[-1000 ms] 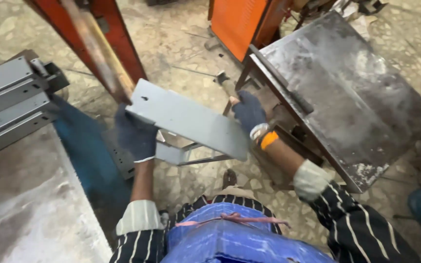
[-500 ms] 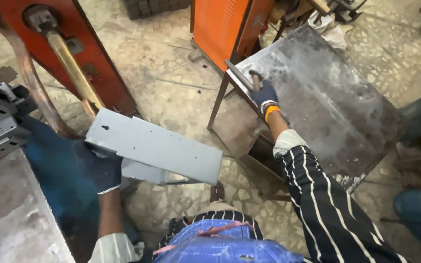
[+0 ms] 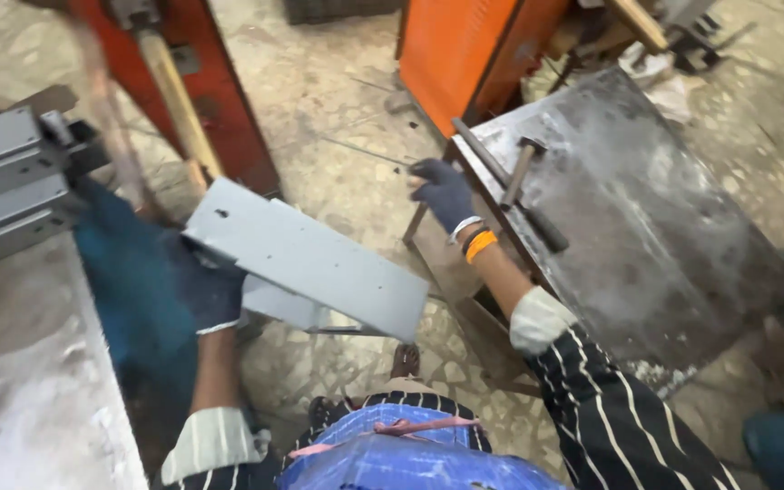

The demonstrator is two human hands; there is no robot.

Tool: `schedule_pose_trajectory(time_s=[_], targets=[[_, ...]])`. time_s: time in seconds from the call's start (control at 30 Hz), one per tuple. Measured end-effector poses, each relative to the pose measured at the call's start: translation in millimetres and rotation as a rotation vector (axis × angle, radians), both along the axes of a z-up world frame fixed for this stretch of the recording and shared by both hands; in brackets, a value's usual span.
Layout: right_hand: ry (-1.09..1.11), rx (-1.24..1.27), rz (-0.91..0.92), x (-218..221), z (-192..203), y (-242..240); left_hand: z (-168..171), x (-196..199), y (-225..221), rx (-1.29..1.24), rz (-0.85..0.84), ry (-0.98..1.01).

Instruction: Performing spot welding on various metal brackets and frames to assemble components.

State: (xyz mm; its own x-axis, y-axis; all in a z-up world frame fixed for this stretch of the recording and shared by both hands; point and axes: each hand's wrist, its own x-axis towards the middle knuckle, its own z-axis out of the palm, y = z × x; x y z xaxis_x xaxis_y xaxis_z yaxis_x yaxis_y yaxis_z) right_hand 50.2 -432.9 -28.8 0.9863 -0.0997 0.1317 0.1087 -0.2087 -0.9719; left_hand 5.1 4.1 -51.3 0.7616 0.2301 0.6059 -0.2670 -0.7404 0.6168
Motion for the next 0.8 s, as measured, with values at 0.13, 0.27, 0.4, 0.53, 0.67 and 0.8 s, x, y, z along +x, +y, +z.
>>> schedule_pose_trajectory(time_s=[0.13, 0.27, 0.4, 0.53, 0.67, 0.8], targets=[[-0.058, -0.275, 0.324, -45.9, 97.9, 123.6, 66.5, -16.2, -18.8, -0.015, 0.047, 0.16], [-0.177, -0.662, 0.414, -85.2, 155.9, 193.6, 62.9, -10.8, -24.6, -0.077, 0.022, 0.132], [-0.155, -0.89, 0.292, -95.0, 168.5, 212.0, 76.6, -14.9, -31.3, -0.217, -0.044, 0.126], [-0.207, -0.959, 0.24, -100.1, 165.1, 219.5, 79.9, -14.0, -28.8, -0.244, -0.138, 0.015], [-0.196, -0.917, 0.204, -104.5, 156.8, 221.0, 97.0, -21.4, -29.1, -0.261, -0.129, 0.121], [-0.135, -0.916, 0.184, -109.3, 164.4, 226.2, 100.3, -23.9, -16.1, -0.407, -0.405, 0.098]])
